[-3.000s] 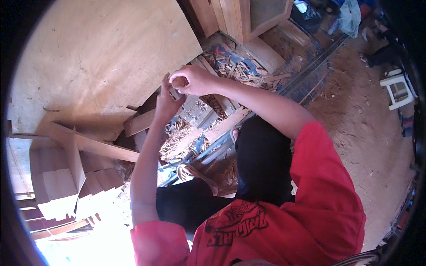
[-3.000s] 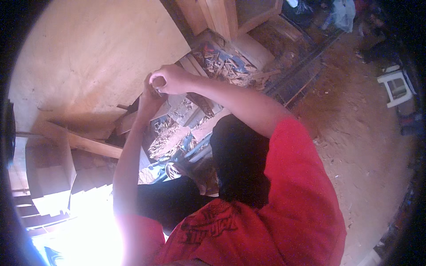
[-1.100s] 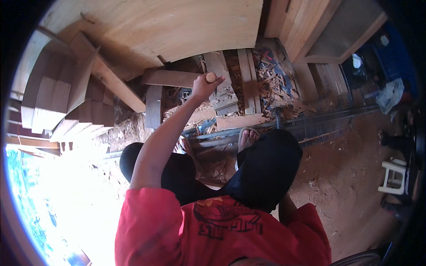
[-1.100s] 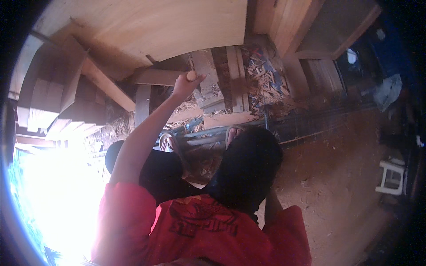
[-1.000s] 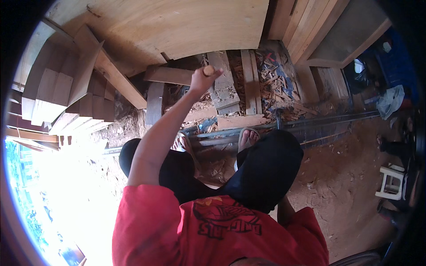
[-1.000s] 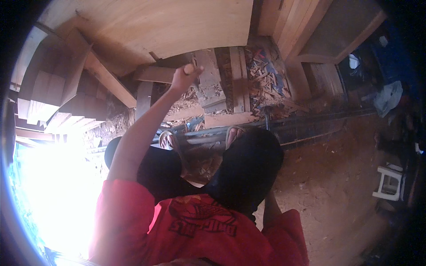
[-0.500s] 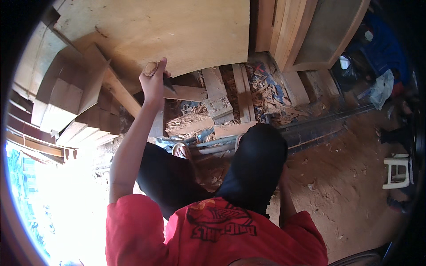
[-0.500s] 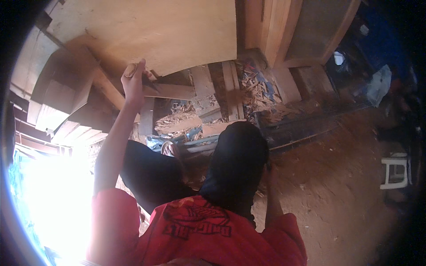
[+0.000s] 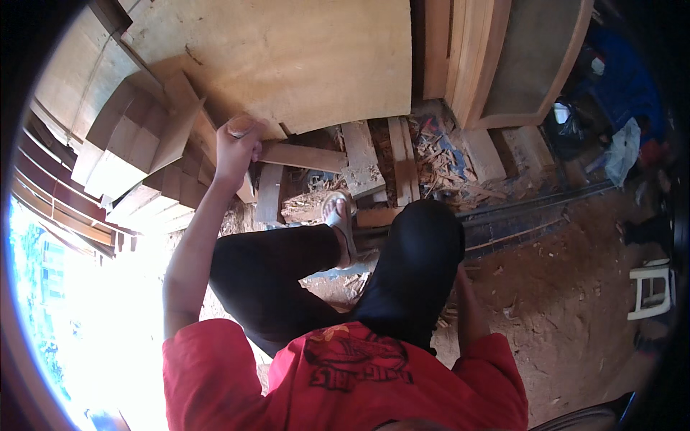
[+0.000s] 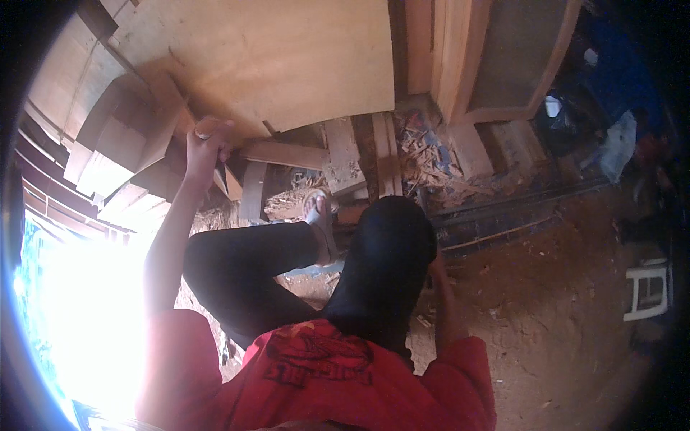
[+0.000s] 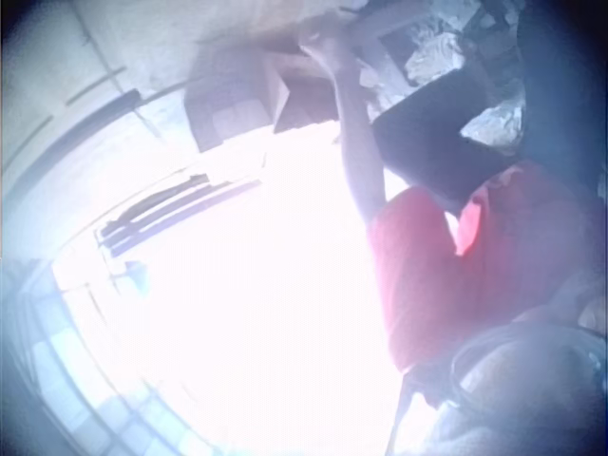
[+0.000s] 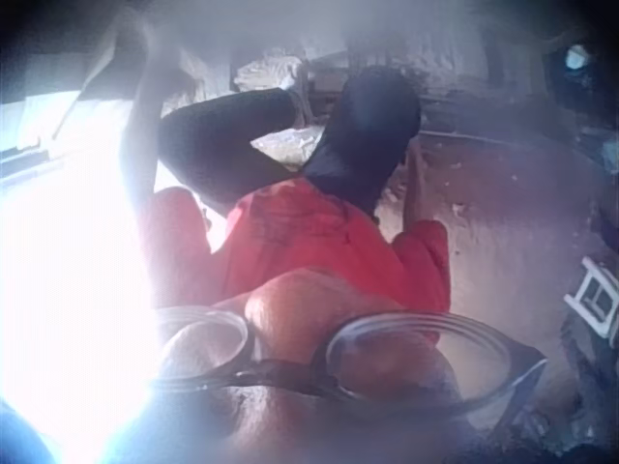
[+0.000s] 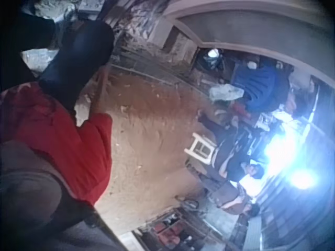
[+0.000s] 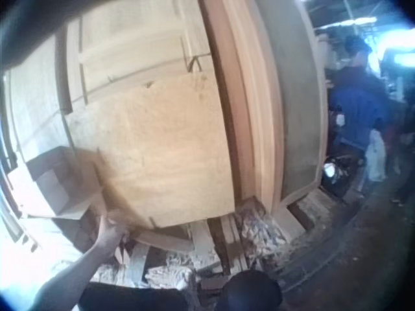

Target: The person uses a hammer and a small wooden block to repeatedly strike and shape a wooden beam in a cluttered workshop. They adjust the block and hammer position multiple times while working on the same area.

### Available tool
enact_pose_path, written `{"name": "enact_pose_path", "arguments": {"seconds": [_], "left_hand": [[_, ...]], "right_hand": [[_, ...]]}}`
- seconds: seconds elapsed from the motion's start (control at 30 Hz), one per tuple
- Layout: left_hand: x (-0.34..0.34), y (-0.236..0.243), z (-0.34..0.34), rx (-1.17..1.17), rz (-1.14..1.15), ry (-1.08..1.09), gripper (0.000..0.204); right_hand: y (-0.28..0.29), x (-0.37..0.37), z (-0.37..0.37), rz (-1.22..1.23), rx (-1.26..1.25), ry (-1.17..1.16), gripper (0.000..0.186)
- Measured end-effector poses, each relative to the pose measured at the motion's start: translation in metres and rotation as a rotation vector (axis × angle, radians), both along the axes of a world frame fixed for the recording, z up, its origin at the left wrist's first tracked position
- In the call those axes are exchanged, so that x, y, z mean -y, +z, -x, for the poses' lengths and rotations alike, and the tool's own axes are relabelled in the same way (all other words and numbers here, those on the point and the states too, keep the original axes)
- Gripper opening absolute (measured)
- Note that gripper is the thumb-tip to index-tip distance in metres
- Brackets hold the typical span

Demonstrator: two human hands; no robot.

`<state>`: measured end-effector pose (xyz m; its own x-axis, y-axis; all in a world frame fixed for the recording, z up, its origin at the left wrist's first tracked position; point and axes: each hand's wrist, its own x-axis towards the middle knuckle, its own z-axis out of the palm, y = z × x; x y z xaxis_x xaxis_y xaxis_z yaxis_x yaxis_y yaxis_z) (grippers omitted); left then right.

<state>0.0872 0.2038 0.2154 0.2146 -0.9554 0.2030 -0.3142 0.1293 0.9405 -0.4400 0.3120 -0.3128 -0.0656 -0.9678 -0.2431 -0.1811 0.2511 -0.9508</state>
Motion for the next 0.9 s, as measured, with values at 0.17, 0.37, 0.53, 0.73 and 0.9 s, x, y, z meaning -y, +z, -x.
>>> {"name": "enact_pose_path", "arguments": {"seconds": [0.17, 0.37, 0.53, 0.73, 0.9], "left_hand": [[0.026, 0.005, 0.028, 0.125, 0.041, -0.219, 0.033], [0.055, -0.021, 0.049, 0.119, -0.007, -0.345, 0.031], [0.047, -0.048, 0.053, 0.627, 0.254, -0.464, 0.024], [0.052, -0.057, 0.06, 0.598, 0.196, -0.615, 0.033], [0.041, -0.058, 0.041, 0.586, 0.196, -0.7, 0.042]], "right_hand": [[0.068, 0.041, 0.005, -0.119, -0.353, 0.285, 0.067], [0.178, 0.072, 0.053, -0.234, -0.688, 0.486, 0.065], [0.264, 0.076, 0.081, -0.186, -0.961, 0.259, 0.045], [0.38, 0.073, 0.072, -0.268, -0.739, 0.092, 0.046], [0.455, 0.088, 0.018, -0.145, -0.583, 0.053, 0.035]]}}
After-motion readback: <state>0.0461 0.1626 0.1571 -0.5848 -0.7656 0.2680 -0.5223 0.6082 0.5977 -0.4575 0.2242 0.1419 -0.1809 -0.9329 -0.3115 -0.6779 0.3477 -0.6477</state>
